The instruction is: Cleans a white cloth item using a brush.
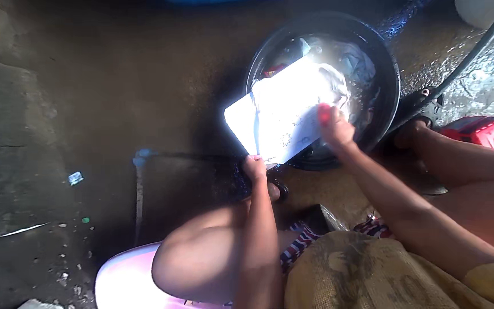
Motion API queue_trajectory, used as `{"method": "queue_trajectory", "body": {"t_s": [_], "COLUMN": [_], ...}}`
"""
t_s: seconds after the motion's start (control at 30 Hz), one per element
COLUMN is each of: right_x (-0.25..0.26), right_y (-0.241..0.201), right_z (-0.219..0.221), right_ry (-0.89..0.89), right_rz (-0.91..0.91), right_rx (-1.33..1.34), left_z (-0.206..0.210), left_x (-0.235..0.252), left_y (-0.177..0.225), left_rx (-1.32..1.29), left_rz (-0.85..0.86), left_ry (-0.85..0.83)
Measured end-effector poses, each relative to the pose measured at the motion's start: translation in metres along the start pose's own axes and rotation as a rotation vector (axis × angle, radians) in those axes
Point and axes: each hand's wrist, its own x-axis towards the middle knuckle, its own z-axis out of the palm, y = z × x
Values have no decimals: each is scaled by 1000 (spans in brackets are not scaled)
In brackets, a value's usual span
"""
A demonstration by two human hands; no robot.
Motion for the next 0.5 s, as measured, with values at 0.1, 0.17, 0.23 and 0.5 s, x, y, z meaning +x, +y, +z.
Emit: {"method": "queue_trajectory", "body": {"t_s": [0.1, 0.17, 0.23, 0.5], "right_x": [-80, -88, -50, -48], "right_y": [-49, -50, -12, -23], "right_z": [51, 47, 35, 24], "right_ry": [-262, -368, -211, -81], "right_rz": [-320, -350, -227, -115], "right_rx": [-33, -24, 3, -16], "left_z": [-1, -3, -1, 0], "left_x": [-8, -11, -8, 5], "left_y": [4, 4, 0, -4], "left_rx": [75, 100, 100, 55], "left_rz": [38, 70, 92, 26], "left_ry": [14, 35, 45, -32]}}
